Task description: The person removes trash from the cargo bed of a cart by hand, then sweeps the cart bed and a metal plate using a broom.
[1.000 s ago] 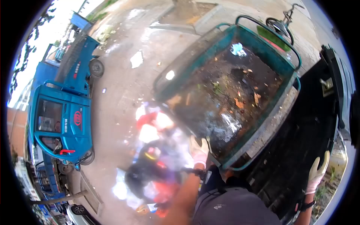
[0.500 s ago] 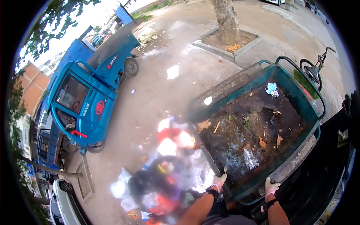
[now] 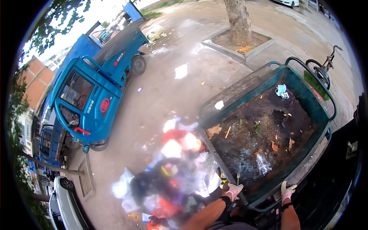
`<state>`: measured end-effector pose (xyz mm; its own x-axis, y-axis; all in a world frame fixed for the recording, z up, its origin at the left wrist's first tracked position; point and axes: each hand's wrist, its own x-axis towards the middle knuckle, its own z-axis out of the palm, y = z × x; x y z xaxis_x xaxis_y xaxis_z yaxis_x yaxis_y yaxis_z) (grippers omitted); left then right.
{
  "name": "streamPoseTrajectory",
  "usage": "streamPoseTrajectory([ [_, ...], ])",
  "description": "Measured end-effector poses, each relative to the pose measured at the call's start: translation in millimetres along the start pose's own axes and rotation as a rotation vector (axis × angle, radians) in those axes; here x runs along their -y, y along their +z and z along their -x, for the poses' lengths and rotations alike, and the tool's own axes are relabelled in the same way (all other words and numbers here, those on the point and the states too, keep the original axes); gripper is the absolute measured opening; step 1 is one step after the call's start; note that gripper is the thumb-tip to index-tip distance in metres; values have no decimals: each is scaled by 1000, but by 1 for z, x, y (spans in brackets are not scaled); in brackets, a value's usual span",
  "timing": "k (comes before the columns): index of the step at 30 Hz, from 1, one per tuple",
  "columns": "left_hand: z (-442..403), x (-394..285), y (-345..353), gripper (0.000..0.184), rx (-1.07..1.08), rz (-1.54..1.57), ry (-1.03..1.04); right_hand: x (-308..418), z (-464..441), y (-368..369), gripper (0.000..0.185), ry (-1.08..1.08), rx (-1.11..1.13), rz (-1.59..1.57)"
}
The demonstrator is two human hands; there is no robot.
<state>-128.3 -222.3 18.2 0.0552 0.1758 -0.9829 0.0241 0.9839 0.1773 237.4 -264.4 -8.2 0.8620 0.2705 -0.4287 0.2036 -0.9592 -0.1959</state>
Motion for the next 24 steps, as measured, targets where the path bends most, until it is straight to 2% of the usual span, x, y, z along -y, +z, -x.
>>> streamPoseTrajectory([
  [3, -22, 18, 12, 117, 75, -65, 6, 3, -9, -14, 119, -3, 55, 38],
  [5, 2, 10, 21, 120, 55, -111, -21, 20, 15, -39, 109, -42, -40, 189],
  [6, 12, 7, 24, 121, 45, -140, -29, 23, 23, -36, 94, -200, -182, 199],
  [9, 2, 19, 38, 119, -22, -162, 31, 45, 92, -36, 84, -837, -287, 200],
  [11, -16, 30, 46, 117, -84, -222, 76, 46, 136, -14, 78, -1078, 196, 52],
  [13, -6, 24, 52, 113, -163, -341, 81, 37, 183, 7, 82, -1211, 467, 184],
  [15, 3, 19, 36, 100, -50, -460, 100, 13, 204, 36, 88, -1225, 442, 235],
  [16, 5, 14, 27, 93, 8, -515, 111, 8, 209, 46, 85, -1157, 449, 249],
  [19, 23, 3, -1, 78, 176, -666, 149, 5, 203, 71, 70, -1026, 379, 426],
  [20, 61, -20, -22, 71, 252, -743, 230, 11, 210, 68, 53, -1001, 357, 435],
  [23, -52, 22, -41, 73, 395, -676, 461, 38, 229, 49, 47, -848, 452, 549],
  [24, -13, 1, -58, 64, 346, -779, 521, 35, 229, 50, 45, -861, 398, 499],
])
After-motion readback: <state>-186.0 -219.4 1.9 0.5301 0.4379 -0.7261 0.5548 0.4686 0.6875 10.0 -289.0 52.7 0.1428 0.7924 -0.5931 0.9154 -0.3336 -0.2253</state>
